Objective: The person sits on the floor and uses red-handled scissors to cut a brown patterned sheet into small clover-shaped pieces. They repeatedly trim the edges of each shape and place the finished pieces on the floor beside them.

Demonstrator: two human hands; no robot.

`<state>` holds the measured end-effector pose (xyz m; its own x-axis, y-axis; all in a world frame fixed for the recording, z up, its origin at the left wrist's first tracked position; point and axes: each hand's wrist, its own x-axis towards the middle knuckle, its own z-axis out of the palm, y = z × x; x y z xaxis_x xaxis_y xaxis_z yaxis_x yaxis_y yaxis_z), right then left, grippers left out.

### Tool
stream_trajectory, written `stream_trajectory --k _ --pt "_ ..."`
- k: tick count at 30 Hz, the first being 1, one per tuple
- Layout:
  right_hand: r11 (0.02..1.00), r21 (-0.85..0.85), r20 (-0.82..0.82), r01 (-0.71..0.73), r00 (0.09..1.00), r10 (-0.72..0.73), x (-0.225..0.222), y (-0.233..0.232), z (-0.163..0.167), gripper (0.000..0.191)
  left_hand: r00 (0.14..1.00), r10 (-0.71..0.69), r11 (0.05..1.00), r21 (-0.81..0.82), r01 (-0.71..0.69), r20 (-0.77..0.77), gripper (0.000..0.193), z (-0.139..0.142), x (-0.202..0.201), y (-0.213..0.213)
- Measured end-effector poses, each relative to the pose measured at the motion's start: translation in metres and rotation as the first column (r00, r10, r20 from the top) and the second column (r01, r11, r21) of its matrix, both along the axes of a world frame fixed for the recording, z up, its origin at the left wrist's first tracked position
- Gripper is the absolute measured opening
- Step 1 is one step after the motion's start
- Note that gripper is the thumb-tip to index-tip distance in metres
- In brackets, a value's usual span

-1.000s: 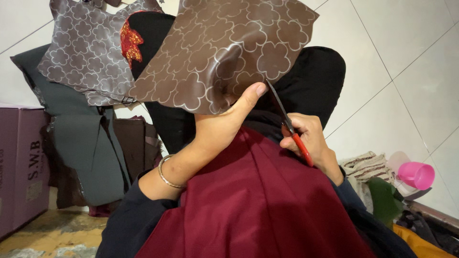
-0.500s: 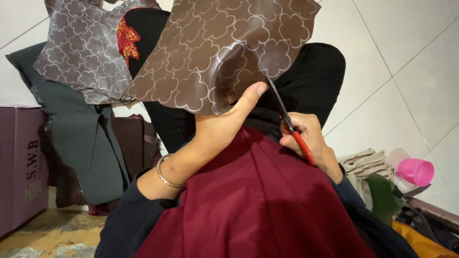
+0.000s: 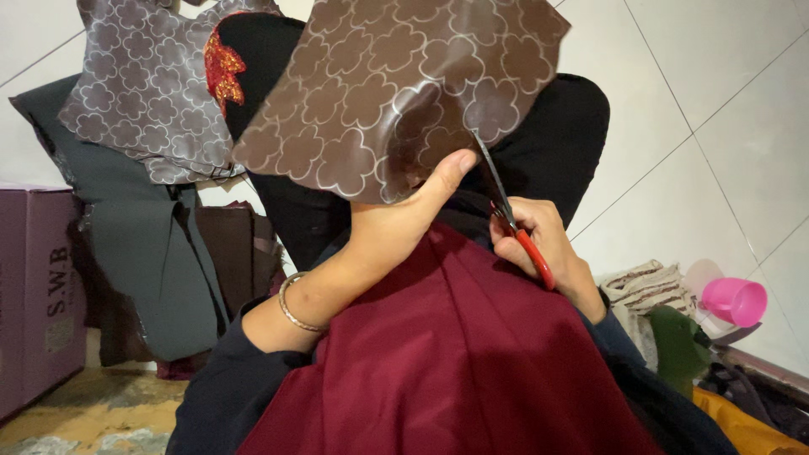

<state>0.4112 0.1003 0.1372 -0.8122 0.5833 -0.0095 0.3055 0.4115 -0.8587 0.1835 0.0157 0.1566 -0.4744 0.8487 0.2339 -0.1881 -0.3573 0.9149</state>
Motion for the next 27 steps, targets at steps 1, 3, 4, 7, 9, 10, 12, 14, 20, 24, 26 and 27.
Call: stream_trajectory --k 1,3,4,7,9,10,12,14,20,24,26,27 --pt "1.0 -0.007 0.013 0.019 1.0 -0.019 0.0 -0.001 0.001 0.069 1.0 -0.004 1.0 0.004 0.004 0.01 0.028 0.0 0.0 0.0" --pt "0.998 -0.018 0.037 0.054 0.998 -0.054 0.0 -0.002 0.0 0.07 1.0 -0.01 1.0 0.015 0.01 0.028 0.028 0.0 0.0 0.0" --pt "0.998 0.002 0.029 0.057 0.998 -0.057 0.0 -0.002 0.0 0.07 0.999 -0.014 1.0 0.019 0.013 0.029 0.027 0.0 0.0 0.0" --pt "0.997 0.052 0.004 0.059 0.998 -0.06 0.0 -0.002 -0.005 0.071 0.999 -0.023 1.0 0.021 0.022 0.031 0.026 0.001 -0.001 0.0" --pt "0.996 0.075 -0.016 0.05 0.999 -0.049 0.001 -0.001 -0.009 0.072 0.999 -0.026 1.0 0.007 0.025 0.035 0.025 0.002 -0.001 0.001" --pt "0.997 0.061 -0.008 0.053 0.999 -0.052 0.002 -0.001 -0.01 0.073 0.999 -0.026 1.0 -0.01 0.026 0.023 0.024 0.003 -0.002 0.0" --pt "0.998 0.032 0.007 0.057 0.998 -0.058 0.004 0.0 -0.012 0.074 1.0 -0.027 0.999 -0.043 0.027 -0.002 0.022 0.005 -0.002 0.0" --pt "0.997 0.04 0.017 0.06 0.998 -0.06 0.006 0.0 -0.013 0.074 0.999 -0.035 0.999 -0.014 0.036 0.035 0.024 0.007 -0.002 0.0" --pt "0.997 0.054 0.011 0.057 0.998 -0.058 0.006 0.001 -0.013 0.074 0.992 -0.032 0.999 -0.011 0.033 0.124 0.025 0.009 -0.003 0.003" --pt "0.998 0.053 0.038 0.043 0.998 -0.045 0.002 0.004 -0.006 0.071 0.994 -0.011 0.998 -0.057 0.017 0.106 0.018 0.007 -0.002 0.005" --pt "0.999 0.005 0.027 0.038 0.999 -0.038 0.002 0.006 -0.001 0.07 0.997 -0.013 0.999 -0.028 0.015 0.081 0.019 0.006 -0.002 0.005" --pt "0.999 -0.019 0.022 0.035 0.999 -0.035 0.002 0.007 0.001 0.07 0.998 -0.015 1.0 -0.013 0.016 0.069 0.019 0.006 -0.002 0.005"
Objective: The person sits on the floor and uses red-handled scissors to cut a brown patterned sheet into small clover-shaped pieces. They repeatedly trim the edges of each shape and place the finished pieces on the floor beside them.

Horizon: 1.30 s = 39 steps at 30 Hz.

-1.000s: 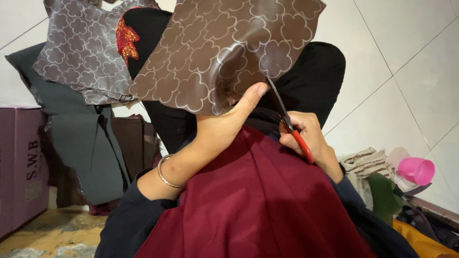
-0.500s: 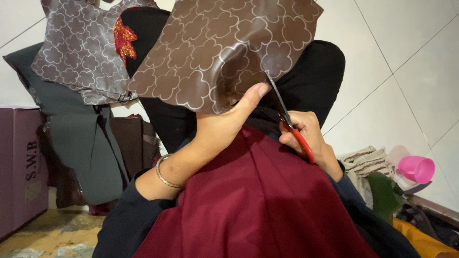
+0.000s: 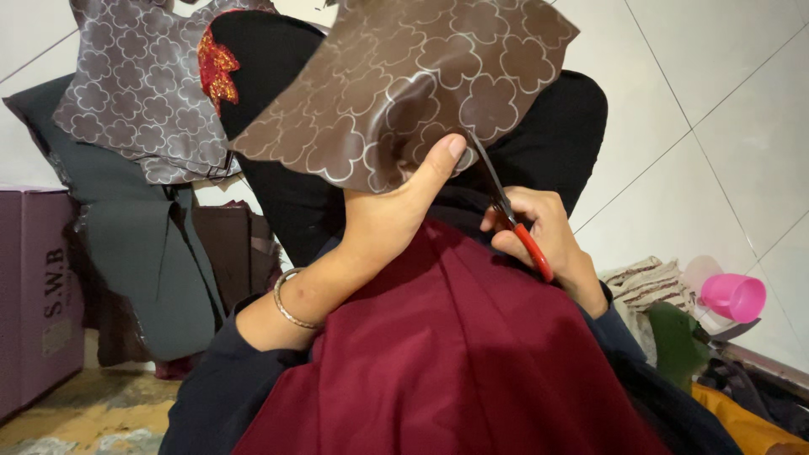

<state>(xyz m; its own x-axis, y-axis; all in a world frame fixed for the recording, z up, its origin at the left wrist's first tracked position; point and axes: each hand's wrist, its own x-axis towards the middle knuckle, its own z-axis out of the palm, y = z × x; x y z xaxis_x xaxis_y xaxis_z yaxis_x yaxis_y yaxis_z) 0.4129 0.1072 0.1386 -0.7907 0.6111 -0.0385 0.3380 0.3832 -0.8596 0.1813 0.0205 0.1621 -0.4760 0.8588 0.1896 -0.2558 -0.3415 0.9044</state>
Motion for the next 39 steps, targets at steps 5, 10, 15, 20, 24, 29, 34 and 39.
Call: stream_trajectory --k 5,10,15,20,24,29,34,39 --pt "0.999 0.005 0.024 0.043 0.999 -0.043 0.001 0.0 0.0 0.064 0.996 -0.032 0.999 0.005 0.032 0.085 0.021 -0.001 0.003 0.0" --pt "0.998 -0.028 0.054 0.048 0.997 -0.047 0.006 0.009 0.0 0.063 0.999 -0.03 1.0 0.002 0.03 0.044 0.022 -0.001 0.003 0.003" --pt "0.994 -0.097 0.018 0.053 0.999 -0.051 0.008 0.016 0.011 0.069 0.989 -0.071 0.997 0.01 0.07 0.129 0.031 0.002 0.002 0.005" --pt "0.986 -0.164 -0.011 0.04 0.999 -0.043 0.003 0.015 0.017 0.082 0.996 -0.079 0.993 0.088 0.076 0.03 0.039 0.007 0.006 0.006" --pt "0.986 -0.167 0.006 0.0 1.0 0.001 -0.003 0.017 0.022 0.091 0.996 -0.085 0.992 0.09 0.084 0.009 0.035 0.01 0.007 0.004" --pt "0.988 -0.141 0.018 -0.061 0.998 0.064 -0.014 0.019 0.041 0.1 0.99 -0.131 0.985 0.117 0.125 0.043 0.043 0.013 0.006 0.002" --pt "0.974 -0.219 0.024 -0.055 0.998 0.061 -0.026 0.011 0.063 0.104 0.993 -0.053 0.994 0.086 0.063 -0.106 0.037 0.017 0.006 0.002" --pt "0.963 -0.268 0.058 -0.041 0.997 0.059 -0.035 0.008 0.074 0.106 0.992 -0.029 0.996 0.086 0.039 -0.125 0.033 0.019 0.005 0.002"
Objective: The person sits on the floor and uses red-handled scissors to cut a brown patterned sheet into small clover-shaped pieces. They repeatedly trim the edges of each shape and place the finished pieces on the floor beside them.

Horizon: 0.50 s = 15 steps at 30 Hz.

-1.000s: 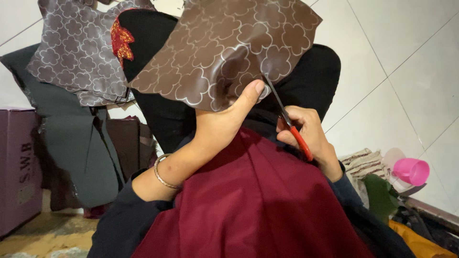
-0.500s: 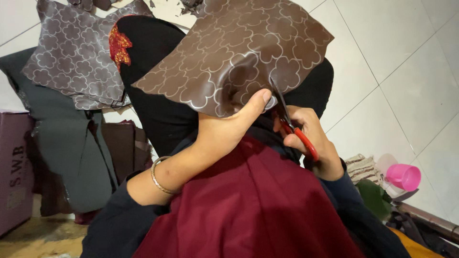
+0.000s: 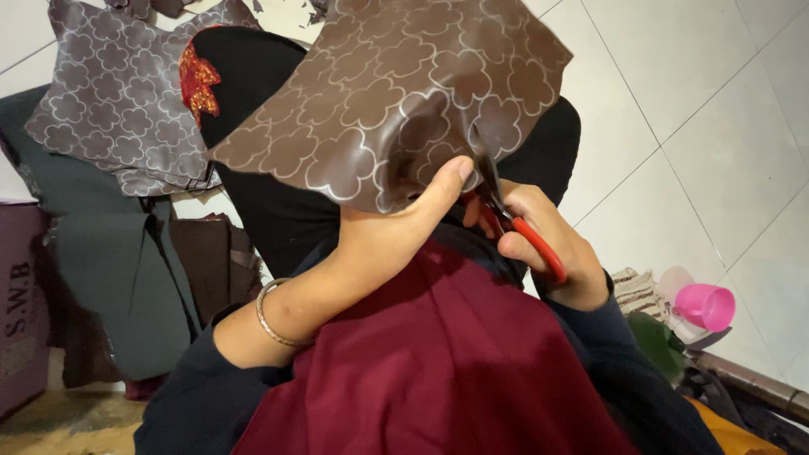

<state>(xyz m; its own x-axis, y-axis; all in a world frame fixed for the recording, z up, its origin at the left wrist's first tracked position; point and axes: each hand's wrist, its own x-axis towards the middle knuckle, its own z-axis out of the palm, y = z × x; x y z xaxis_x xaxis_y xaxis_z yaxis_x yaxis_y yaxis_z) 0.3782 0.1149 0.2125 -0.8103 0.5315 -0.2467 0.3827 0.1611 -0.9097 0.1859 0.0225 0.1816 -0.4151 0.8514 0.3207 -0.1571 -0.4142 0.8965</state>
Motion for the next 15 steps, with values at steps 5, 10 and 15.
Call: stream_trajectory --k 5,10,15 --pt "0.996 -0.068 -0.068 0.06 0.996 -0.065 -0.002 -0.008 0.004 0.096 1.0 -0.026 1.0 0.003 0.026 -0.014 0.021 0.005 0.001 -0.002" --pt "0.995 -0.099 -0.158 -0.011 0.987 -0.005 -0.005 -0.003 -0.002 0.092 0.998 -0.057 0.996 -0.074 0.055 -0.015 0.012 0.011 0.001 -0.003" --pt "0.997 -0.081 -0.153 -0.021 0.988 0.009 -0.003 0.0 -0.007 0.091 0.993 -0.11 0.975 -0.196 0.102 -0.033 0.009 0.012 0.0 -0.003"
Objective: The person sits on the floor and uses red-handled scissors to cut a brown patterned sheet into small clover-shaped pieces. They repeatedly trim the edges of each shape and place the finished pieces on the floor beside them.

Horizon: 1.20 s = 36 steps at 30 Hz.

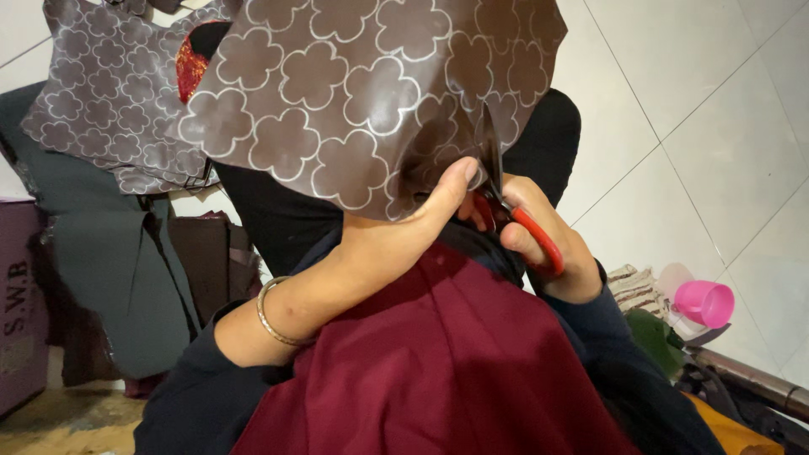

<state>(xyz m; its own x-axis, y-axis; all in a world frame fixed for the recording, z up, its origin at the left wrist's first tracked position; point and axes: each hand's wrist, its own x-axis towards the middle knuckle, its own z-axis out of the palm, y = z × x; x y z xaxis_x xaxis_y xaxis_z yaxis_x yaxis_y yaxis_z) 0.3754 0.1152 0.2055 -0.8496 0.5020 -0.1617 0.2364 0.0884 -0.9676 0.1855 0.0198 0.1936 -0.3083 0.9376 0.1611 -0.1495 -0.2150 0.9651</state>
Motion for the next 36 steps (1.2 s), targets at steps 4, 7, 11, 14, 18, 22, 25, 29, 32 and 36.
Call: stream_trajectory --k 4,7,11,14,18,22,25,29,32,36 --pt "1.0 -0.028 0.016 0.003 1.0 -0.003 0.002 0.0 -0.002 0.094 0.998 0.054 0.994 0.091 -0.058 0.039 0.004 -0.003 0.001 0.0" --pt "1.0 0.021 0.024 -0.008 1.0 0.007 0.003 0.001 -0.002 0.093 0.994 0.098 0.985 0.137 -0.104 0.051 0.01 -0.005 0.002 0.001" --pt "1.0 0.0 0.04 -0.003 0.999 0.003 0.005 0.003 -0.004 0.095 0.993 0.104 0.984 0.141 -0.111 0.053 0.012 -0.008 0.001 0.001" --pt "1.0 0.018 0.047 -0.007 0.999 0.006 0.008 0.005 -0.01 0.096 0.995 0.093 0.987 0.125 -0.097 0.04 0.011 -0.009 0.001 0.002" --pt "0.999 0.034 0.052 -0.031 0.998 0.029 0.014 0.012 -0.019 0.096 0.995 0.084 0.991 0.099 -0.089 0.054 0.011 -0.01 0.001 0.002" --pt "0.996 0.073 0.072 -0.042 0.997 0.036 0.015 0.018 -0.024 0.098 0.995 0.045 0.99 0.133 -0.056 0.088 0.011 -0.01 -0.002 0.002" --pt "0.997 0.074 0.087 -0.035 0.996 0.028 0.016 0.017 -0.021 0.1 0.998 0.04 0.988 0.148 -0.047 0.052 0.013 -0.01 -0.005 0.001" --pt "0.999 0.054 0.096 0.007 0.995 -0.012 0.02 0.011 -0.013 0.1 0.998 0.018 0.989 0.145 -0.026 0.056 0.015 -0.008 -0.007 0.0" --pt "0.999 0.04 0.111 -0.011 0.994 0.007 0.022 0.015 -0.016 0.101 0.998 -0.008 0.992 0.128 0.001 0.058 0.014 -0.006 -0.008 0.0" --pt "0.992 0.107 0.101 -0.071 0.993 0.061 0.023 0.026 -0.025 0.101 0.998 -0.013 0.993 0.117 0.005 0.069 0.015 -0.005 -0.009 0.0"
